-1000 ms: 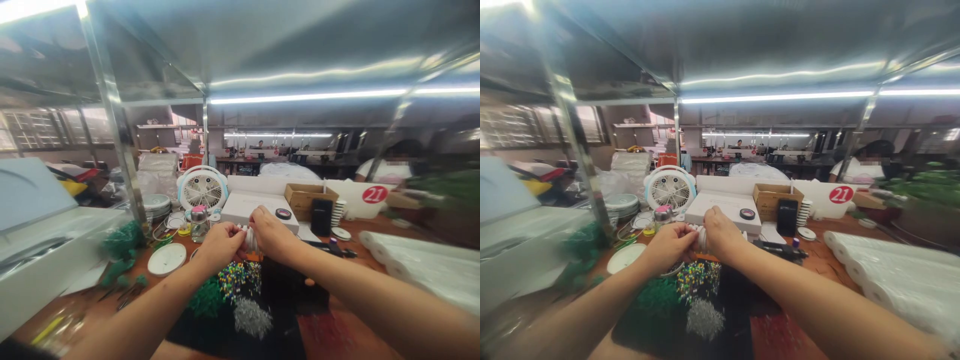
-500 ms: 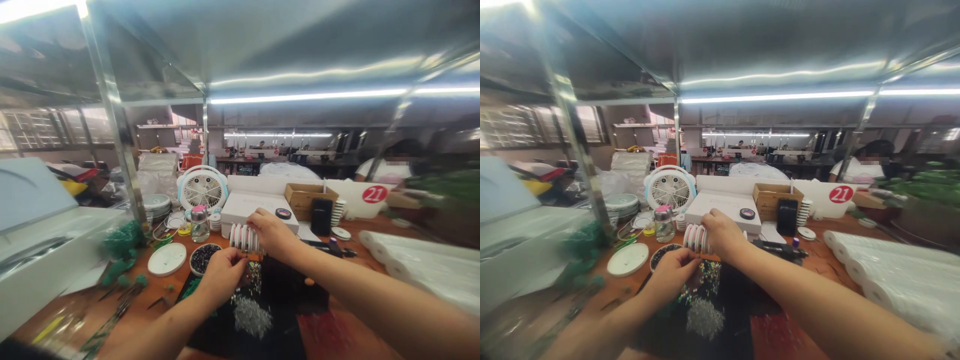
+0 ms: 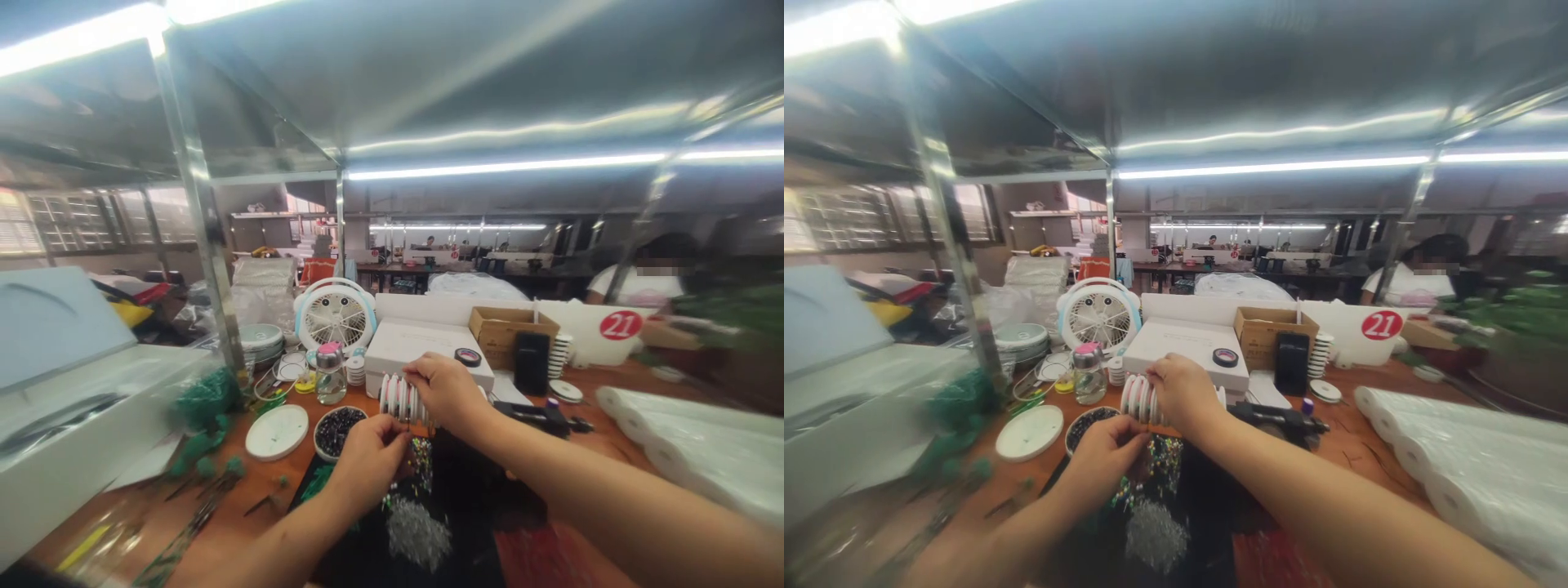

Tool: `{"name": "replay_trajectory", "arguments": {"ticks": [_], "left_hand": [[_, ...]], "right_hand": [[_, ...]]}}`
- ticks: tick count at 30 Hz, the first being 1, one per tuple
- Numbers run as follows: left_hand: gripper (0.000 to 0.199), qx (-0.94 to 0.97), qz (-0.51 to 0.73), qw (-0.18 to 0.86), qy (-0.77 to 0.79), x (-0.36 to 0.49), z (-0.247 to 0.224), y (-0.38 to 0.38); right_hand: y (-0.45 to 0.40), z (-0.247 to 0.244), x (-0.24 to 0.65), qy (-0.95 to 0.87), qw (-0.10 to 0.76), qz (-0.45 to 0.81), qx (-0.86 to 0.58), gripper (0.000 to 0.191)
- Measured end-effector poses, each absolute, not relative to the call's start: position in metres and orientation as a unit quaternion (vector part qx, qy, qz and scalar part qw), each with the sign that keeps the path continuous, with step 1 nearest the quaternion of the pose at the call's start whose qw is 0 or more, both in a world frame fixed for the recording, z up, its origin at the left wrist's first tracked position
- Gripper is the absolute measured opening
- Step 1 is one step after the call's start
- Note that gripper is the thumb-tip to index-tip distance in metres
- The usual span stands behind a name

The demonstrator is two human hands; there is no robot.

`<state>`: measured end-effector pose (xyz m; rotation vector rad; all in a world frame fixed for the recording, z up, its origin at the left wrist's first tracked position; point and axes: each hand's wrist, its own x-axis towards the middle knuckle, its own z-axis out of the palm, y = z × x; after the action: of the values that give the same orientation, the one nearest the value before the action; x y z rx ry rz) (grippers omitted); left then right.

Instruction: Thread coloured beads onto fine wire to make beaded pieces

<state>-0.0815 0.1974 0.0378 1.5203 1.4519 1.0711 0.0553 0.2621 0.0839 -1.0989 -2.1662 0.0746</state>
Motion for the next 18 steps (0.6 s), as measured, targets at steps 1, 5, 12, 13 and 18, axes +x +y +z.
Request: {"name": "replay_trajectory", "arguments": {"ticks": [1, 5, 12, 13, 18], "left_hand": [[0.017, 0.594, 0.422, 0.385, 0.567, -0.0816, 0.0378, 0.1972], [0.016, 0.599, 0.424, 0.387, 0.559, -0.0837, 0.0345, 0.1984], [0.015, 0.605, 0.415, 0.374, 0.567, -0.0824, 0.0379, 0.1963], [0.016, 0.607, 0.412, 0.37, 0.57, -0.0823, 0.0378, 0.1963], [0.016, 0.619, 0.414, 0.356, 0.565, -0.0842, 0.0339, 0.1989]], "right_hand": [[0.2613, 0.0833, 0.0557, -0.841, 0.341, 0.015, -0.419, 0.021], [0.2606, 0.08, 0.0577, -0.856, 0.322, -0.024, -0.403, 0.026], [0.262, 0.0789, 0.0592, -0.87, 0.303, -0.046, -0.387, 0.028], [0.2615, 0.0792, 0.0592, -0.871, 0.301, -0.046, -0.385, 0.028], [0.2606, 0.0805, 0.0594, -0.876, 0.29, -0.038, -0.385, 0.029]]}}
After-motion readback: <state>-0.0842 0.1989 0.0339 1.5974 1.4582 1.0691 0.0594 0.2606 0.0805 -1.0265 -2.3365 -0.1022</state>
